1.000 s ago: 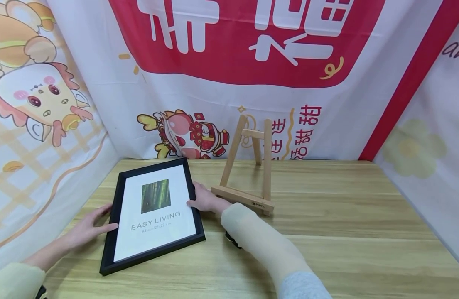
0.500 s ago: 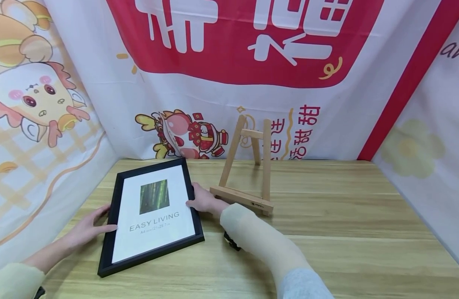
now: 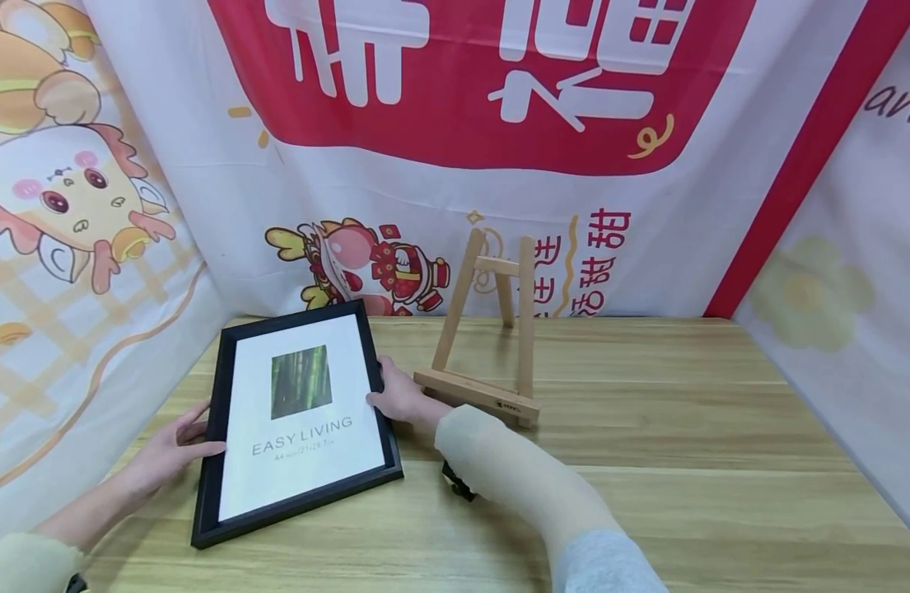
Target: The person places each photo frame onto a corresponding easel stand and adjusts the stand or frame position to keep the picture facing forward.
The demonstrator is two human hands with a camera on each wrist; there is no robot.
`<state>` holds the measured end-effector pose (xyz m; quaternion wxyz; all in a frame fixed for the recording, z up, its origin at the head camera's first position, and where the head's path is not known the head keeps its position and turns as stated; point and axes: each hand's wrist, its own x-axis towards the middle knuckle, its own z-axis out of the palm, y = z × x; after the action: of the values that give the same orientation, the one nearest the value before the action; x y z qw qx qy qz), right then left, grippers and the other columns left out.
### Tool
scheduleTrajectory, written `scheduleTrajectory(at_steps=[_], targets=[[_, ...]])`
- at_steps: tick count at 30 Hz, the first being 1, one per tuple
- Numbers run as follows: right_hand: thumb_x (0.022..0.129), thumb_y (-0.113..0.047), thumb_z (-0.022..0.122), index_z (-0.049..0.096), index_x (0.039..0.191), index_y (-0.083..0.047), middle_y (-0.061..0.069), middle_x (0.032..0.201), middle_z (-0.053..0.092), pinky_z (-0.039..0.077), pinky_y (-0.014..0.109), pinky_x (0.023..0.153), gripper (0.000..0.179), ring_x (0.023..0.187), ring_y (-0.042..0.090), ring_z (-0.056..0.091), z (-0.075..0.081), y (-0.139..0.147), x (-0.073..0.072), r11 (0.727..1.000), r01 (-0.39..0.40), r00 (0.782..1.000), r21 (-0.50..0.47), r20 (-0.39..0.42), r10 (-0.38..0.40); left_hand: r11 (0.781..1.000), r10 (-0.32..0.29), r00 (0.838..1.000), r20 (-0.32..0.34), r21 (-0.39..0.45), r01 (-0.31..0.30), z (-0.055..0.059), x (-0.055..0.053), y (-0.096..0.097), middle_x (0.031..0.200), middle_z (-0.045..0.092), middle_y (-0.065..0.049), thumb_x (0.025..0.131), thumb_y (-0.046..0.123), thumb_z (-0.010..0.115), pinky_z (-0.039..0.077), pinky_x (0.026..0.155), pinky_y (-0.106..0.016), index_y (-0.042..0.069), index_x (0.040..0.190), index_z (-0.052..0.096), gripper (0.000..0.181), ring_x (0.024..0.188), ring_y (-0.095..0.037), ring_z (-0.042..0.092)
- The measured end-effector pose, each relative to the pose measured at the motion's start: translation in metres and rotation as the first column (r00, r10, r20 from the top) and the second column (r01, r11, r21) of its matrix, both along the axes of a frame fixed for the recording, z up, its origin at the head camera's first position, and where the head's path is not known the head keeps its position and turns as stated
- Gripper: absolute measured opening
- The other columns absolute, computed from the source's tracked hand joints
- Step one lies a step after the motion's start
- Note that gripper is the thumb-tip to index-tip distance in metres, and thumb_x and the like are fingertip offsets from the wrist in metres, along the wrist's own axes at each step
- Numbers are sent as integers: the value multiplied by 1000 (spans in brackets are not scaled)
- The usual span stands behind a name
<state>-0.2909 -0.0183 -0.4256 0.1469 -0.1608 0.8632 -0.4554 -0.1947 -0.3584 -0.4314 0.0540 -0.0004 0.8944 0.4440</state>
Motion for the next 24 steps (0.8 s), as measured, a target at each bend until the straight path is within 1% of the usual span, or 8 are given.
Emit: scheduleTrajectory(at_steps=[3,6,9,14,16,19,22,24], targets=[[96,-12,62,28,151,-12,11,152,36,31,44,111,65,137,24,36,3,0,4,998,17,1000,-55,-23,-18,999,14,1000,-5,33,-14,3,2,0,139,34,-43,91,19,69,45,97,-48,-2,153,0,95,126,-50,40],[96,-10,61,27,153,-13,9,155,33,32,44,110,67,137,26,36,8,-1,8,994,28,999,-103,-40,-32,993,24,1000,13,111,-25,6,4,0,140,30,-44,92,15,67,54,85,-41,3,154,-4,95,119,-45,49],[97,-9,60,25,155,-15,7,155,32,33,43,110,68,138,24,36,12,-1,11,993,28,998,-117,-56,-35,979,34,999,36,201,-41,6,6,1,143,24,-44,92,12,66,57,77,-40,10,155,-7,96,111,-38,57],[98,-7,57,20,156,-16,5,156,30,39,38,106,69,132,22,43,17,1,13,991,12,996,-131,-82,-22,967,39,999,24,250,-44,10,7,3,145,21,-43,93,10,65,58,75,-42,13,155,-8,96,104,-29,61],[98,-6,57,18,157,-17,5,157,29,44,36,101,71,127,22,49,19,2,15,989,13,996,-147,-83,-25,965,32,999,3,259,-32,13,8,5,144,22,-42,94,8,64,58,74,-41,13,155,-8,94,102,-24,62],[98,-5,57,16,157,-18,6,156,30,50,32,94,73,118,22,55,23,5,19,984,17,996,-176,-88,-33,967,25,999,-36,253,-15,19,8,7,144,23,-41,95,9,63,58,72,-38,13,155,-7,93,97,-10,62],[98,-6,57,15,157,-20,7,154,32,53,29,87,74,111,21,58,29,10,24,978,19,993,-206,-110,-43,971,15,996,-88,240,7,27,7,10,144,25,-40,95,9,63,58,68,-34,13,155,-7,92,92,1,60],[98,-5,56,14,157,-20,8,152,33,54,28,84,74,109,21,57,34,14,27,973,17,990,-230,-133,-48,972,11,992,-124,235,18,33,6,13,143,27,-40,95,9,63,58,65,-33,13,156,-5,91,91,6,59]])
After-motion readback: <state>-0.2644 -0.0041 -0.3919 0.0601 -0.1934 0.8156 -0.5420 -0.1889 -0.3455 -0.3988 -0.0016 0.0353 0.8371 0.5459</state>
